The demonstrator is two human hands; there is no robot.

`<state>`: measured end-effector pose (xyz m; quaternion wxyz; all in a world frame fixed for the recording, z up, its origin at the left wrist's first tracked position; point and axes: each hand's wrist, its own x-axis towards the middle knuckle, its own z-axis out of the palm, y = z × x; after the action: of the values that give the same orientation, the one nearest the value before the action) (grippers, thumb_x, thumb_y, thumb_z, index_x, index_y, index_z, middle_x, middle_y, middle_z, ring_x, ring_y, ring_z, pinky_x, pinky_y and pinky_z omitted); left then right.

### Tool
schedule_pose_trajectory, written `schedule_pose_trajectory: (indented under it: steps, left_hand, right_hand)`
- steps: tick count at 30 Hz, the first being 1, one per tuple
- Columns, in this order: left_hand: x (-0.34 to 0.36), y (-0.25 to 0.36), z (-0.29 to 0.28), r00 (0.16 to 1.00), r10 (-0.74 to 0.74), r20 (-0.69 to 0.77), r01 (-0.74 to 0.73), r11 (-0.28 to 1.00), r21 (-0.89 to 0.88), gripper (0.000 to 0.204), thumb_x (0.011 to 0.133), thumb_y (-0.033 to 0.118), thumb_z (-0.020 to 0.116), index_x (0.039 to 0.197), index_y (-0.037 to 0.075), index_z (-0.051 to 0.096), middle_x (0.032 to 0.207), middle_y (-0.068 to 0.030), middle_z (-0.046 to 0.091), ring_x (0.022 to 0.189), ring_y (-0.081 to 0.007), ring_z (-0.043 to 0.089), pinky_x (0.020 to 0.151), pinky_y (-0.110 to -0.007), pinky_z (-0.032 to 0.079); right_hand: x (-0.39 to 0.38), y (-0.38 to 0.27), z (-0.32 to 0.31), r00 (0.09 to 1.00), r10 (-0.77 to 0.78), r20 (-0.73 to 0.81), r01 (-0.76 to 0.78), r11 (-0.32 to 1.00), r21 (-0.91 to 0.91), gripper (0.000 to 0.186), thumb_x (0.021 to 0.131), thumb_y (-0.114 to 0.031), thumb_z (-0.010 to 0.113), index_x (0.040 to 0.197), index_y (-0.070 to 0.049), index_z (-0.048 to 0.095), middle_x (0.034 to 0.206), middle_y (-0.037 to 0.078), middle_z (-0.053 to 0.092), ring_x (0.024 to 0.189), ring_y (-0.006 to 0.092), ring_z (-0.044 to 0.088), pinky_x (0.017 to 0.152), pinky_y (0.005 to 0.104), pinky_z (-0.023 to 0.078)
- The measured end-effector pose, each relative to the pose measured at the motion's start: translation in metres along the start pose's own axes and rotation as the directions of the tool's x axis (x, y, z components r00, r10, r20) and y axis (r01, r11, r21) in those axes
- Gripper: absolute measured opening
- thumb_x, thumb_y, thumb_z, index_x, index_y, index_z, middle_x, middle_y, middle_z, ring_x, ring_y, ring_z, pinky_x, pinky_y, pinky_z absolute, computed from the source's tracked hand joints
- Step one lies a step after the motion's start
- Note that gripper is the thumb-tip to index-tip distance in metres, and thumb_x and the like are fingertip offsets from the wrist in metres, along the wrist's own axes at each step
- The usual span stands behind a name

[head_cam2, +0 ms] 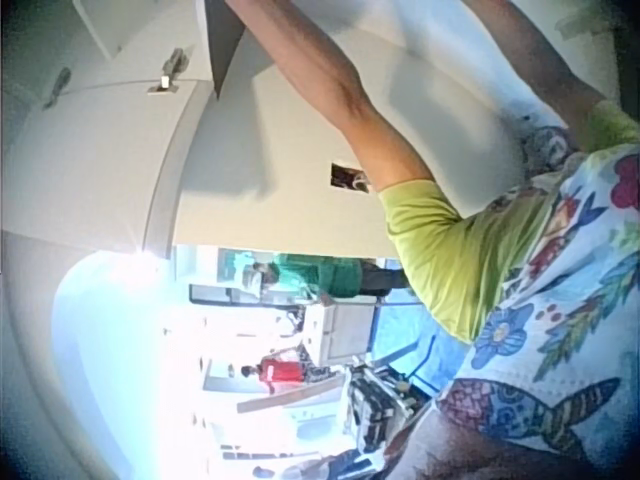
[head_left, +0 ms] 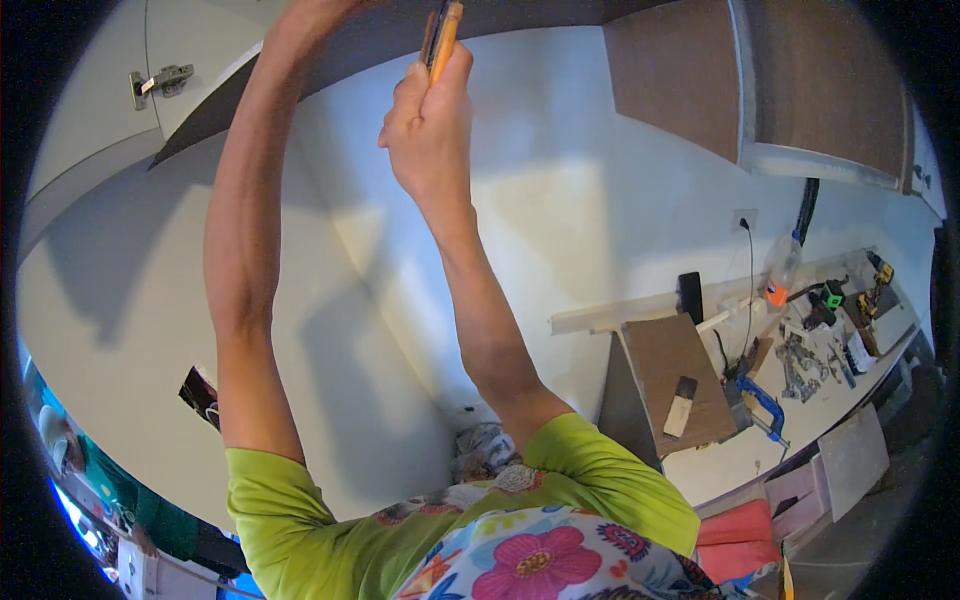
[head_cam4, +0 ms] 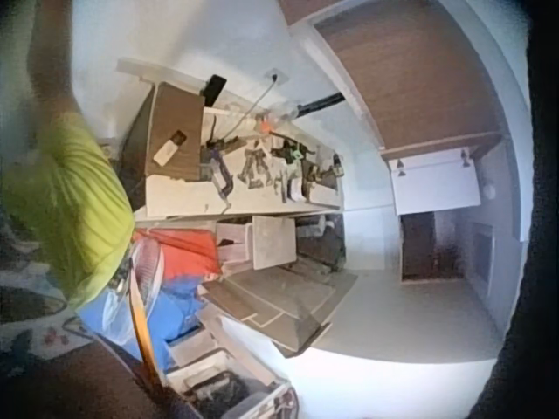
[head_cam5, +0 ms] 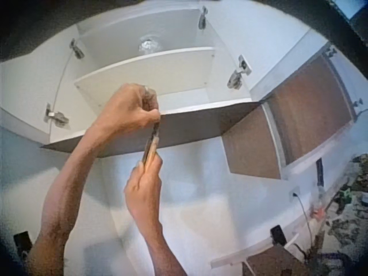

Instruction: The person trims a large sheet of wallpaper along the top edge of a wall using a utility knife. They then use a sanding block to smooth the cut edge and continue trimming along the wall's perimeter.

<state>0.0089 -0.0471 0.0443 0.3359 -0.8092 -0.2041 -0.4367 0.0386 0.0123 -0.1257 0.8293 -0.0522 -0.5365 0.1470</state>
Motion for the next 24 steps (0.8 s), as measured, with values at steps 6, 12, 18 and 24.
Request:
schedule_pose_trajectory:
  steps: [6, 12, 18, 24]
  left_hand:
    - [-0.007, 0.001, -0.006, 0.998, 0.059, -0.017, -0.057, 0.993, 0.105, 0.021, 0.076, 0.017, 0.069, 0.077, -0.003, 0.074, 0.063, -0.0154, 0.069, 0.055, -0.0223, 0.065, 0.055, -0.035, 0.052]
    - [-0.019, -0.018, -0.030, 0.997, 0.017, -0.080, -0.005, 0.990, 0.139, 0.031, 0.083, 0.026, 0.075, 0.100, -0.001, 0.077, 0.091, -0.0195, 0.076, 0.086, -0.0265, 0.074, 0.078, -0.038, 0.056]
    - [-0.044, -0.037, -0.032, 1.000, -0.004, 0.016, 0.003, 0.996, 0.092, 0.041, 0.086, 0.032, 0.079, 0.114, 0.001, 0.075, 0.108, -0.0186, 0.076, 0.099, -0.0293, 0.073, 0.089, -0.040, 0.056]
    - [-0.049, -0.031, -0.010, 0.995, -0.094, -0.010, 0.093, 0.991, -0.092, 0.031, 0.089, 0.024, 0.076, 0.110, 0.002, 0.074, 0.104, -0.0180, 0.077, 0.097, -0.0279, 0.075, 0.086, -0.038, 0.058]
  right_hand:
    - [0.004, 0.005, 0.004, 1.000, -0.031, -0.004, 0.031, 0.999, -0.010, 0.018, 0.105, -0.009, 0.044, 0.119, 0.000, 0.035, 0.070, 0.019, 0.054, 0.060, 0.0359, 0.059, 0.051, 0.0461, 0.044]
    - [0.015, 0.011, 0.003, 0.994, -0.112, 0.006, 0.112, 0.994, -0.014, 0.015, 0.107, -0.014, 0.042, 0.116, -0.002, 0.037, 0.070, 0.010, 0.052, 0.053, 0.0216, 0.056, 0.047, 0.0373, 0.048]
    - [0.015, -0.008, 0.007, 0.998, 0.014, 0.056, -0.017, 0.999, 0.048, 0.015, 0.107, -0.011, 0.043, 0.117, -0.003, 0.037, 0.062, 0.015, 0.057, 0.051, 0.0316, 0.064, 0.048, 0.0451, 0.049]
    - [0.013, -0.014, -0.020, 0.997, 0.019, 0.070, -0.011, 0.992, -0.124, 0.026, 0.106, -0.011, 0.044, 0.130, -0.001, 0.040, 0.067, 0.018, 0.060, 0.055, 0.0293, 0.066, 0.049, 0.0430, 0.051]
